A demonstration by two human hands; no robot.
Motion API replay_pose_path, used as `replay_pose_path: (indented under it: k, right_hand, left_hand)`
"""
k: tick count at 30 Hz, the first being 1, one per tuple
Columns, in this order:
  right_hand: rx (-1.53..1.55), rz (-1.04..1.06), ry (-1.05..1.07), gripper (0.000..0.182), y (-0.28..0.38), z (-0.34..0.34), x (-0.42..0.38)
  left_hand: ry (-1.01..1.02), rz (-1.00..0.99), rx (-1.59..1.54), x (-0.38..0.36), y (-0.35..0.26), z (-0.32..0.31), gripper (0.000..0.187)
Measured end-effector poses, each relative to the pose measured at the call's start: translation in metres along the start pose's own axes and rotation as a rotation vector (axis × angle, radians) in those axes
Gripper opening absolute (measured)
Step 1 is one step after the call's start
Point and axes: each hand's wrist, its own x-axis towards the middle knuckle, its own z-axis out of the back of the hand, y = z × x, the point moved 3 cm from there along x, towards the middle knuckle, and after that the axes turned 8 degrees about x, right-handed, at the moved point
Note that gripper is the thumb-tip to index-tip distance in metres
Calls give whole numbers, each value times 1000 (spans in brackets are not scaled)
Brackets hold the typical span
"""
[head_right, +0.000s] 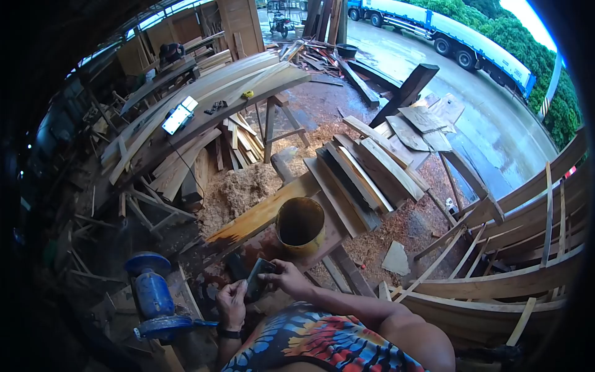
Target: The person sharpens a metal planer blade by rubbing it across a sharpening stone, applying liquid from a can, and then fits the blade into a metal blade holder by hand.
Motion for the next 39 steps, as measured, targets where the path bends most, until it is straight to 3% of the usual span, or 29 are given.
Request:
replay_pose_path:
  k: [17,24,31,39]
  right_hand:
    - [17,-16,-40,28,-2,11,-7]
    - [11,-26,58,28,-8,9,-7]
    - [-55,-56,72,29,-2,4,-13]
    - [-70,-86,87,31,1,2,-14]
  left_hand:
    - [57,-71,317,-5,-17,-5,37]
    - [144,28,69,-8,-6,-9,23]
    - [124,75,-95,-11,11,-10,22]
    - [67,47,39,-13,8,-8,26]
